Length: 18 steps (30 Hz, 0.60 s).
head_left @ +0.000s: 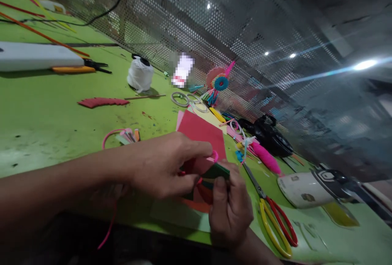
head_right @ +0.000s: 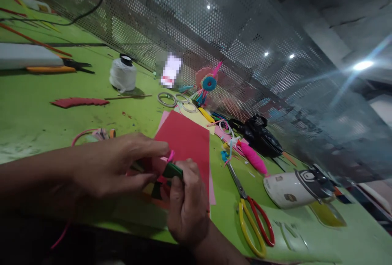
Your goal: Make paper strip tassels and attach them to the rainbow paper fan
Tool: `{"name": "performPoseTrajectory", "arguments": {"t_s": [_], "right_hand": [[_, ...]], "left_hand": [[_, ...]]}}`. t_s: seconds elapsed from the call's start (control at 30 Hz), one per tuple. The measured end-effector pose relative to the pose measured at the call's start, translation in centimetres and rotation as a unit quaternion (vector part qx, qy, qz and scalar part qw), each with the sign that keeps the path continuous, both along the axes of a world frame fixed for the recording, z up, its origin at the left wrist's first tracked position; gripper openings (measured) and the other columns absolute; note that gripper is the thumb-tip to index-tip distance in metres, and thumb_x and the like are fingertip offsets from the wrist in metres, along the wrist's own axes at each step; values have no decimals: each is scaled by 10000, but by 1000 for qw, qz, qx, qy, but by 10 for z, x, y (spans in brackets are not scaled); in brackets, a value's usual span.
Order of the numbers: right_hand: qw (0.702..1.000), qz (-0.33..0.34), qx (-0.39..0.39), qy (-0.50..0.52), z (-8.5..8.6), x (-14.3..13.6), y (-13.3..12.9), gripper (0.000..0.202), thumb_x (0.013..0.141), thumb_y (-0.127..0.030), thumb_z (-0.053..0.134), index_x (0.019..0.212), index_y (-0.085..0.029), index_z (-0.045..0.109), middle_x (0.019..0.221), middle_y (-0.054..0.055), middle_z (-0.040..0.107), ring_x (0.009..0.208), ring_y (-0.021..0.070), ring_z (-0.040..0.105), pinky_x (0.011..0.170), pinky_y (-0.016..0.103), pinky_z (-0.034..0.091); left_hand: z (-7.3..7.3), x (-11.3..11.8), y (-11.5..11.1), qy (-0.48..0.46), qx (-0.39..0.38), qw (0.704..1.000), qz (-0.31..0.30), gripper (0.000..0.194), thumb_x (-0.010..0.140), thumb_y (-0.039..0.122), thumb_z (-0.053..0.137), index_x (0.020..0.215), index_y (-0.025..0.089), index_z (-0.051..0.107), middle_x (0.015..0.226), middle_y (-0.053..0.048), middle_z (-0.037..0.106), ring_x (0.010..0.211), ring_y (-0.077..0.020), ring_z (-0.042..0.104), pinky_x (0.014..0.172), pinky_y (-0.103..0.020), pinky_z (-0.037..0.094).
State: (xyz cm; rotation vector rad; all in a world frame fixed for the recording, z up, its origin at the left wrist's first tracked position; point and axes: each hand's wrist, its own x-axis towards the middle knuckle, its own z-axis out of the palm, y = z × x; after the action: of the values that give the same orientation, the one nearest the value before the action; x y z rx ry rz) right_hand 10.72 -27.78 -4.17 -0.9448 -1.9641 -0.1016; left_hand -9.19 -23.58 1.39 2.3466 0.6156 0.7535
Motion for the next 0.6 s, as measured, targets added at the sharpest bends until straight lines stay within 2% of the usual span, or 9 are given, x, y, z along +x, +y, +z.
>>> {"name": "performPoseTrajectory", "arguments": {"t_s": [0.1,0.2,0.27,0.4,0.5,0.6], "right_hand": [[998,6,-53,35,7,-5,2,278,883,-154,431,1144,-204,513,1033,64,577,1018,205,535,859,362,429],[985,14,-128,115,17,-12,7,202,922,-245,381,990,-191,564,940,40,574,875,160,549,784,316,440],[963,14,-174,205,21,-15,14,276,936,-329,351,894,-179,580,889,32,580,830,148,554,763,299,444],[891,-36,-266,366,18,-19,32,442,895,-515,353,797,-165,604,763,34,613,739,159,578,691,289,459],[872,-82,-298,378,16,-21,38,464,837,-578,422,805,-163,627,774,38,637,762,174,588,667,281,461],[881,-45,-314,351,22,-21,37,423,815,-562,482,859,-176,648,860,34,662,905,185,585,729,271,469]], "left_hand": [[-1,0,5,-10,-18,1000,-4,75,774,207,507,752,181,440,625,39,506,523,-84,417,480,-202,297],[2,0,12,-21,-25,999,-16,207,882,310,408,733,171,446,608,44,440,534,-79,381,505,-196,301],[5,-1,18,-15,-34,999,-35,287,918,330,334,730,160,470,637,33,447,571,-84,399,546,-194,321],[9,2,28,14,-47,998,-33,356,917,381,330,738,141,523,676,13,483,615,-100,424,574,-210,323],[7,9,35,18,-62,998,-8,400,906,419,335,693,141,528,627,19,451,574,-95,394,546,-214,302],[2,16,41,5,-66,998,17,410,887,427,371,595,153,461,557,39,352,515,-83,303,503,-218,251]]}}
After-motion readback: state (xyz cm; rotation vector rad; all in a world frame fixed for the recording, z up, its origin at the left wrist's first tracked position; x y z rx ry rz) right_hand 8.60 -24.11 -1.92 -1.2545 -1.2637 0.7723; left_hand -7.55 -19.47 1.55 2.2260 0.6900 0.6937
